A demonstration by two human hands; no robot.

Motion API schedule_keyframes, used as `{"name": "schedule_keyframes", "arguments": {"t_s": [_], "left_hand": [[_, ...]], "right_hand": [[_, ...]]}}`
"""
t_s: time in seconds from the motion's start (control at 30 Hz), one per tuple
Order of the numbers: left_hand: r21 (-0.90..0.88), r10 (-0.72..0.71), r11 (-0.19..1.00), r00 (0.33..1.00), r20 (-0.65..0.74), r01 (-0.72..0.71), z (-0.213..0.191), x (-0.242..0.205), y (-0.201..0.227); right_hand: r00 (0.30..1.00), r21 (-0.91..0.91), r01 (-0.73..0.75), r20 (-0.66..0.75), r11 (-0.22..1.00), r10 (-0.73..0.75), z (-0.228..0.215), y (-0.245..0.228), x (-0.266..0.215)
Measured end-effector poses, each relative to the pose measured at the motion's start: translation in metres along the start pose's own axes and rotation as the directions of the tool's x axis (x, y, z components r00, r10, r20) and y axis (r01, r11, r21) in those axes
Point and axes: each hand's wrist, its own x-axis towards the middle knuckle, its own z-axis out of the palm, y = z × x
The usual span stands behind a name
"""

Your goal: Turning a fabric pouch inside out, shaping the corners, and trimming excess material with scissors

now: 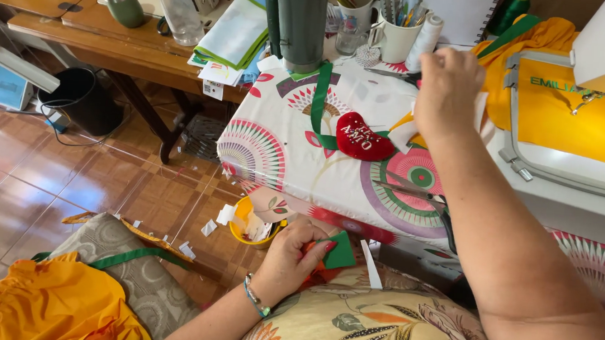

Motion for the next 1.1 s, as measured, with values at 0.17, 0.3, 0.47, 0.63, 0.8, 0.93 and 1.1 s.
{"name": "schedule_keyframes", "arguments": {"t_s": [0.17,0.3,0.47,0.63,0.8,0.93,1.1], "left_hand": [[0.007,-0.028,1.000,1.000,0.009,0.028,-0.002,0.001,-0.004],[0.006,-0.048,0.999,0.999,0.015,0.048,0.002,0.005,-0.010],[0.018,-0.048,0.999,0.999,0.026,0.047,0.008,0.009,-0.019],[0.029,-0.055,0.998,0.998,0.026,0.054,0.010,0.013,-0.013],[-0.008,-0.033,0.999,0.999,0.022,0.033,0.007,0.016,-0.001],[-0.131,-0.128,0.984,0.989,-0.075,0.117,0.010,0.014,-0.017],[-0.263,-0.180,0.954,0.977,-0.114,0.145,0.003,0.021,0.001]], "right_hand": [[0.738,0.271,-0.200,0.674,0.941,-0.037,0.012,-0.027,0.001],[0.772,0.388,-0.164,0.623,0.907,-0.128,0.083,-0.004,-0.035],[0.779,0.427,-0.282,0.625,0.859,-0.055,0.064,-0.017,-0.029],[0.770,0.419,-0.309,0.637,0.854,-0.034,0.093,-0.019,-0.030],[0.794,0.440,-0.220,0.600,0.871,-0.102,0.098,-0.021,-0.030],[0.840,0.397,-0.224,0.542,0.890,-0.030,0.083,-0.010,-0.022],[0.957,0.777,-0.259,0.285,0.573,0.047,0.000,-0.013,-0.006]]}}
